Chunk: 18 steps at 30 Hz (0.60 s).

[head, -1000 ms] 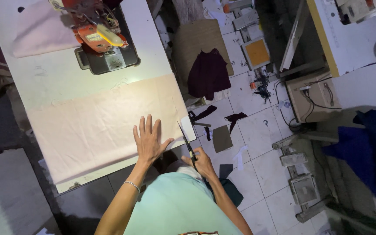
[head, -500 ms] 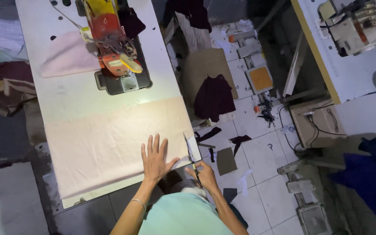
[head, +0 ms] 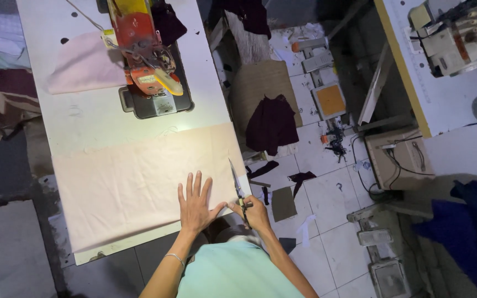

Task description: The person cuts a large piece of light-colored fabric on a table using scissors. They trim the edges, fold the fabric, and continue cutting it into smaller rectangular pieces. The person also unfolds and shakes the fabric to check the cuts before proceeding.

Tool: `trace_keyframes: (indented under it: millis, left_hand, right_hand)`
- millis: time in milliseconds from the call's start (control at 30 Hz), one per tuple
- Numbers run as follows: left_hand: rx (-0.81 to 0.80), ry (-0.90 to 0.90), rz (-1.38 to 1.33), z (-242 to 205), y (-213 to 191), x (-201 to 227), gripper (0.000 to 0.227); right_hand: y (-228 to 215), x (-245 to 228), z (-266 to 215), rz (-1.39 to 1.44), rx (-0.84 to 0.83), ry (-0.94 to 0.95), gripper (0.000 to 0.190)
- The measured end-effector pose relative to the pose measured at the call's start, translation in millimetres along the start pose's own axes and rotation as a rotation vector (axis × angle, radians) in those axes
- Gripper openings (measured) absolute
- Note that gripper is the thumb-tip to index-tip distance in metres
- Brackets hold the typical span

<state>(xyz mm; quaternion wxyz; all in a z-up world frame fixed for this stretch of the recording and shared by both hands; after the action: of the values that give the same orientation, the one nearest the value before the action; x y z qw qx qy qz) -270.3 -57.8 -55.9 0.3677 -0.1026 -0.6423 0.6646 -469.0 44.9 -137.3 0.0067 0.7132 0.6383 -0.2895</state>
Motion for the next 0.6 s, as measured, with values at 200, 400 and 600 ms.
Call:
trace_keyframes:
  millis: [200, 400, 600]
  left_hand:
    - [0.01, 0.005, 0.009, 2, -2, 0, 0.093]
    - [0.091, 0.09, 0.141, 6, -23, 9, 0.089]
    - [0.079, 0.098, 0.181, 5, -16, 7, 0.09]
  right_hand:
    - [11, -26, 17, -0.065, -0.005, -0.014, 0.064]
    - [2, -69, -36, -0.04, 0.03, 0.077, 0.047]
    - [6, -109, -40, -0.149, 0.031, 0.049, 0.054]
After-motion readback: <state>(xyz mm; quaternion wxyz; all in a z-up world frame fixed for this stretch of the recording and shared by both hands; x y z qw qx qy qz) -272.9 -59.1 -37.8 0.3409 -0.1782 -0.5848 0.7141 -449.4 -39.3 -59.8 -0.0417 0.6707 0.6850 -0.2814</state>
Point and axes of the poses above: each hand's wrist, its own z-axis towards the middle knuckle, its own y-axis out of the palm, x = y × z, the point moved 10 cm from there along z, towards the middle knuckle, and after that the axes turned 15 degrees about y, right-handed, at the moved point
